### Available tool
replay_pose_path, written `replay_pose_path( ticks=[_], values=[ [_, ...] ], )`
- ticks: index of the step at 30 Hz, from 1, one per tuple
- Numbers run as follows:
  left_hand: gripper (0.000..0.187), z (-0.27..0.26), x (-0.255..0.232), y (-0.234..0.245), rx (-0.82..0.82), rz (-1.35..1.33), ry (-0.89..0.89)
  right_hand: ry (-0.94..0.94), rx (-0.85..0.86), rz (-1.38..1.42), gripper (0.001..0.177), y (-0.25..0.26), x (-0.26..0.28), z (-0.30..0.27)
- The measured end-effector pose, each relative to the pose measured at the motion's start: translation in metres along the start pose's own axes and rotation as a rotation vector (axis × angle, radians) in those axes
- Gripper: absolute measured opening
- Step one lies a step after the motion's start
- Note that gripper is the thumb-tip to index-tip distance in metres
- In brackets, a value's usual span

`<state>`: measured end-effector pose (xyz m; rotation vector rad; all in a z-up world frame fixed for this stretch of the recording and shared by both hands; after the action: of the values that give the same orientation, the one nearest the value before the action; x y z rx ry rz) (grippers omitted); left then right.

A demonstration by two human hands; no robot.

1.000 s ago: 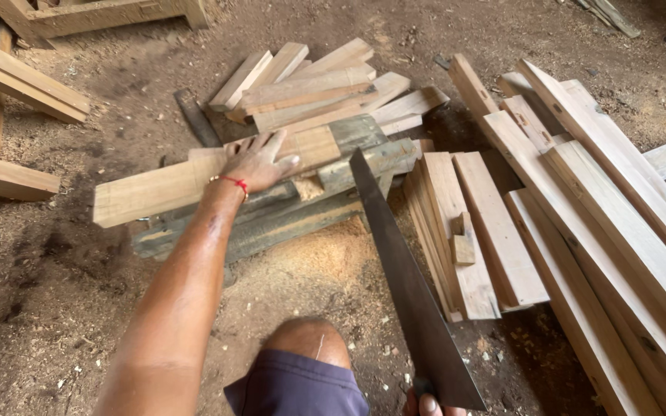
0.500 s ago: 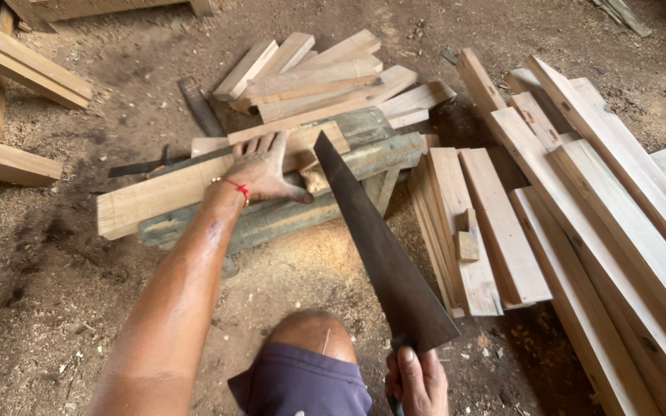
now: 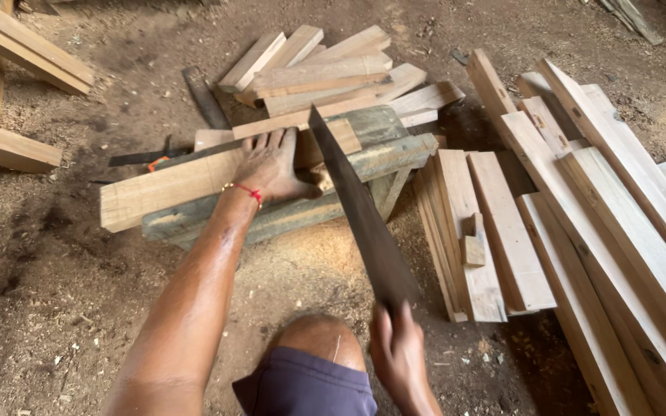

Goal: The person saws a piece of wood on a wooden bench using a handsaw.

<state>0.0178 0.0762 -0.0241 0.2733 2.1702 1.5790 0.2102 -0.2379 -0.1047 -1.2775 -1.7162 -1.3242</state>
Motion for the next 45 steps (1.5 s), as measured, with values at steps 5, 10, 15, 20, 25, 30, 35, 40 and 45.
replay_pose_path(
  ticks=[5,10,15,20,25,30,35,40,45],
  values=[
    [0.160,-0.007,-0.001,0.005,0.014,0.048,0.048,0.009,0.064,0.110,0.055,0.001,0.099,0.067],
    [0.156,-0.012,-0.005,0.009,0.044,0.007,0.047,-0.013,0.043,0.033,0.051,0.007,0.024,0.024],
    [0.156,-0.012,-0.012,0.009,0.044,-0.059,0.028,0.419,-0.455,-0.569,0.037,0.023,-0.040,-0.072],
    [0.157,-0.013,-0.007,0.009,-0.007,0.019,0.026,0.049,-0.024,-0.031,0.047,0.027,-0.012,-0.013],
    [0.155,-0.012,-0.010,0.007,0.062,0.060,0.077,0.019,0.097,0.065,0.053,0.008,0.093,0.070],
    [0.154,-0.012,-0.009,0.010,0.043,0.045,0.045,0.070,0.047,0.052,0.042,0.012,0.034,0.013],
    [0.154,-0.013,-0.010,0.009,0.023,-0.022,0.032,-0.019,-0.103,0.131,0.047,0.027,-0.041,-0.067],
    [0.153,-0.010,-0.006,0.007,0.041,0.014,0.056,0.067,0.009,0.002,0.045,0.022,-0.001,-0.020],
    [0.150,-0.015,-0.007,0.010,0.008,0.026,0.062,0.056,0.075,0.070,0.052,0.005,0.077,0.065]
  ],
)
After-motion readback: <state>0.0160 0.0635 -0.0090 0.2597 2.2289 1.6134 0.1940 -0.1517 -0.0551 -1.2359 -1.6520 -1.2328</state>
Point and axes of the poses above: each hand's wrist, its own z-axis towards the middle knuckle, its own y-axis out of the back of the hand, x = y × z, the point moved 6 cm from there along z, towards the middle knuckle, and after that the axes turned 13 degrees about x, right-handed, at the moved point
